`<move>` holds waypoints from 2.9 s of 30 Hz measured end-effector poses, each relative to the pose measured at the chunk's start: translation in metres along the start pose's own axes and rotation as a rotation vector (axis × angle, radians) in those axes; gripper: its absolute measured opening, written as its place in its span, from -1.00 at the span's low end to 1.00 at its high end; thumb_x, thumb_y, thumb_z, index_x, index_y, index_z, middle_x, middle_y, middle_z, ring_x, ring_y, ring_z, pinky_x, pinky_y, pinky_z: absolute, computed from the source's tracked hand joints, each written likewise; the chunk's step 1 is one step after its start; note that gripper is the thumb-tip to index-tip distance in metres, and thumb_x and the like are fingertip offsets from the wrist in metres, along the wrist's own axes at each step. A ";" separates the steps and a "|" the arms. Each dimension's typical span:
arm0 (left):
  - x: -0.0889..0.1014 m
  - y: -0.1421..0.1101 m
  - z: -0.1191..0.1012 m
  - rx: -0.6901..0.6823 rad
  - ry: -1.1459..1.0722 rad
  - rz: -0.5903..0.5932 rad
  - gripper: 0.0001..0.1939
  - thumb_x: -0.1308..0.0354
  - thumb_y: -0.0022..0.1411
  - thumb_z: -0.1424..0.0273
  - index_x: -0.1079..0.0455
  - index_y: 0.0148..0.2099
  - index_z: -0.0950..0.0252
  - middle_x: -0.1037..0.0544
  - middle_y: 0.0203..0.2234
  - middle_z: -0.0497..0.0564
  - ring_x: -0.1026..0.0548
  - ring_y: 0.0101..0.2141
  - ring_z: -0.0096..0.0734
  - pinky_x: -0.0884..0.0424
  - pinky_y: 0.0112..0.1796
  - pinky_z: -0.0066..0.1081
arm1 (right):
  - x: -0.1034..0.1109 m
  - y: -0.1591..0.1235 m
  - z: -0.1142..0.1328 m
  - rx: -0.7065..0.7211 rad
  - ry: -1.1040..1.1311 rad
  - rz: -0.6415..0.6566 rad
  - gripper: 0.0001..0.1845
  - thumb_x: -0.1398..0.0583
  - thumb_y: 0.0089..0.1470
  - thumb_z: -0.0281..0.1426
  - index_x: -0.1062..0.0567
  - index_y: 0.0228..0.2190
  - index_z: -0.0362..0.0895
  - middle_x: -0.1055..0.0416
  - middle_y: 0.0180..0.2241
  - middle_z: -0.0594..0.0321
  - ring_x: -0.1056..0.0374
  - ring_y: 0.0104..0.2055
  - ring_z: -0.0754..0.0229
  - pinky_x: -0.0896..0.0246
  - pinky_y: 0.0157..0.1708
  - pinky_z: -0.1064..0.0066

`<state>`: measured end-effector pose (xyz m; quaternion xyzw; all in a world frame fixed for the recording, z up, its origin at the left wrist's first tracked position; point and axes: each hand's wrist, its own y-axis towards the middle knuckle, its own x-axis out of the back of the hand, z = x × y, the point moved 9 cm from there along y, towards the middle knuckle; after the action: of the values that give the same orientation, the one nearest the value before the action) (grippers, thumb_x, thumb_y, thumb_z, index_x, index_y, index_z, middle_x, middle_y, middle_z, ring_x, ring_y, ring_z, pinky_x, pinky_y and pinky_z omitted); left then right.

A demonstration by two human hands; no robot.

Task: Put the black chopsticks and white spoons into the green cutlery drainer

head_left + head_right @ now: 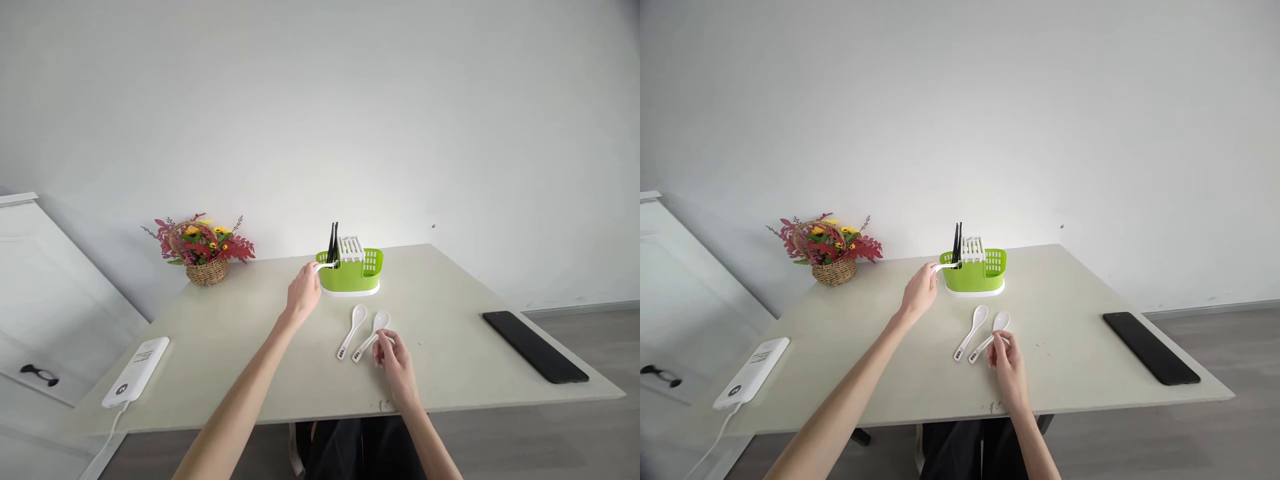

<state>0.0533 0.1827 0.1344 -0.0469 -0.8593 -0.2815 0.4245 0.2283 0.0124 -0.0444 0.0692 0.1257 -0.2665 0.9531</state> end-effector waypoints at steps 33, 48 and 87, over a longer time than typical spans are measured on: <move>-0.065 0.016 -0.001 0.036 0.092 0.130 -0.51 -0.09 0.40 0.40 -0.24 0.34 0.22 -0.60 -0.37 0.03 -0.57 -0.35 -0.19 -0.34 -0.32 -0.37 | -0.011 -0.001 -0.007 0.003 -0.123 0.131 -0.50 -0.21 0.27 0.13 -0.48 -0.21 -0.07 -0.27 -0.54 0.38 -0.17 -0.47 0.22 -0.10 -0.40 0.38; -0.120 -0.086 0.065 0.157 -0.490 0.034 -0.83 0.00 0.33 0.31 -0.39 -0.16 0.22 -0.31 -0.60 -0.18 -0.28 -0.56 -0.45 -0.16 -0.44 -0.47 | -0.008 -0.003 -0.003 0.013 -0.173 0.120 -0.50 -0.24 0.24 0.13 -0.50 -0.22 -0.06 -0.32 -0.54 0.36 -0.23 -0.46 0.21 -0.16 -0.39 0.38; -0.127 -0.102 0.036 0.067 -0.310 0.282 -0.65 -0.27 0.17 0.29 -0.51 0.02 0.18 -0.64 -0.48 -0.16 -0.57 -0.45 -0.36 -0.37 -0.31 -0.41 | -0.007 -0.005 -0.002 0.008 -0.193 0.130 -0.48 -0.25 0.20 0.16 -0.49 -0.24 -0.05 -0.32 -0.53 0.36 -0.23 -0.46 0.18 -0.15 -0.39 0.35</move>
<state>0.0765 0.1358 -0.0243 -0.1955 -0.9081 -0.1799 0.3236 0.2190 0.0119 -0.0451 0.0549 0.0274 -0.2100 0.9758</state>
